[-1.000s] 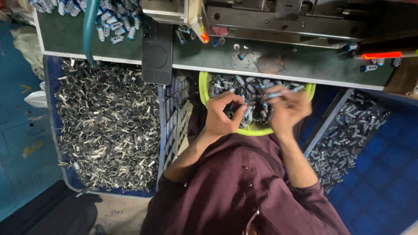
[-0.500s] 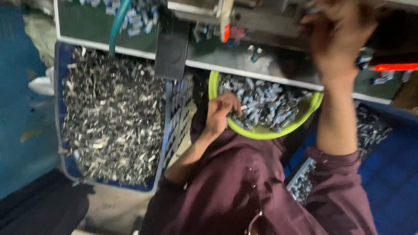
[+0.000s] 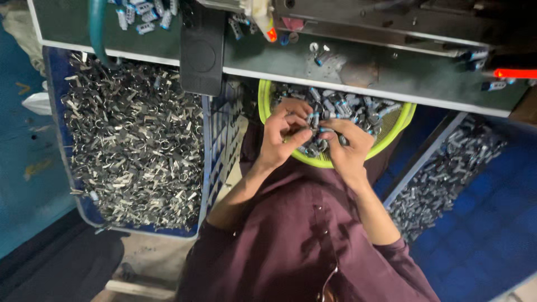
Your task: The person repeatedly picks small cylindrical components from a green basket and places them into a machine slot. They then push the components into the machine and transfer processed parts into a large blue bin. The process is continuous and repetitive.
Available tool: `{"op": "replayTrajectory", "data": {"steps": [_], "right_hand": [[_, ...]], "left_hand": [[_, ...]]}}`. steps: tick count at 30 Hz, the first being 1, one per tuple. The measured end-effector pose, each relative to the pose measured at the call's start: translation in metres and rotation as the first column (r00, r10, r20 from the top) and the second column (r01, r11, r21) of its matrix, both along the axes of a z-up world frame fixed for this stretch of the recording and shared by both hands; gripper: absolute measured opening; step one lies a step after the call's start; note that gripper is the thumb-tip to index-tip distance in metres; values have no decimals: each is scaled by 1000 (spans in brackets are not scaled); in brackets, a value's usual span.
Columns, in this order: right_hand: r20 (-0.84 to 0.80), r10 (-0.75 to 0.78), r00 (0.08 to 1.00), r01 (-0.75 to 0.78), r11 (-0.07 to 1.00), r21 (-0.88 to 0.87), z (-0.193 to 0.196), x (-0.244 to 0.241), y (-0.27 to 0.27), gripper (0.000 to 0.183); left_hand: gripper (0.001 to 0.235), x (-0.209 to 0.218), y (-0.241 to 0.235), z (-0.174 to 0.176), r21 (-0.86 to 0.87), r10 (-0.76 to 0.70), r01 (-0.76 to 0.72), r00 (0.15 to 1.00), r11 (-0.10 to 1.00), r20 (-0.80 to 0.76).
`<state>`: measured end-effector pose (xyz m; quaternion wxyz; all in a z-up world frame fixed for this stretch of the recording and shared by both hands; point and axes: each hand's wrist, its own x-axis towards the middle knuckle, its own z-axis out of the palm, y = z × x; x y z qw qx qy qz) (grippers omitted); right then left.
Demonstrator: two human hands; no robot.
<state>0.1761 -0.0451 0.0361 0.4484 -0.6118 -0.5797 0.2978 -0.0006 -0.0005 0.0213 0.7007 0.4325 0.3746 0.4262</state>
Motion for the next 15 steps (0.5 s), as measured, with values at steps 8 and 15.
{"op": "replayTrajectory", "data": {"steps": [8, 15], "right_hand": [[-374, -11, 927, 36, 998, 60, -34, -6, -17, 21], [-934, -283, 219, 3, 957, -289, -50, 11, -6, 35]], "left_hand": [[7, 6, -7, 17, 400, 113, 54, 917, 915, -382], [7, -64, -6, 6, 162, -182, 189, 982, 968, -55]]}}
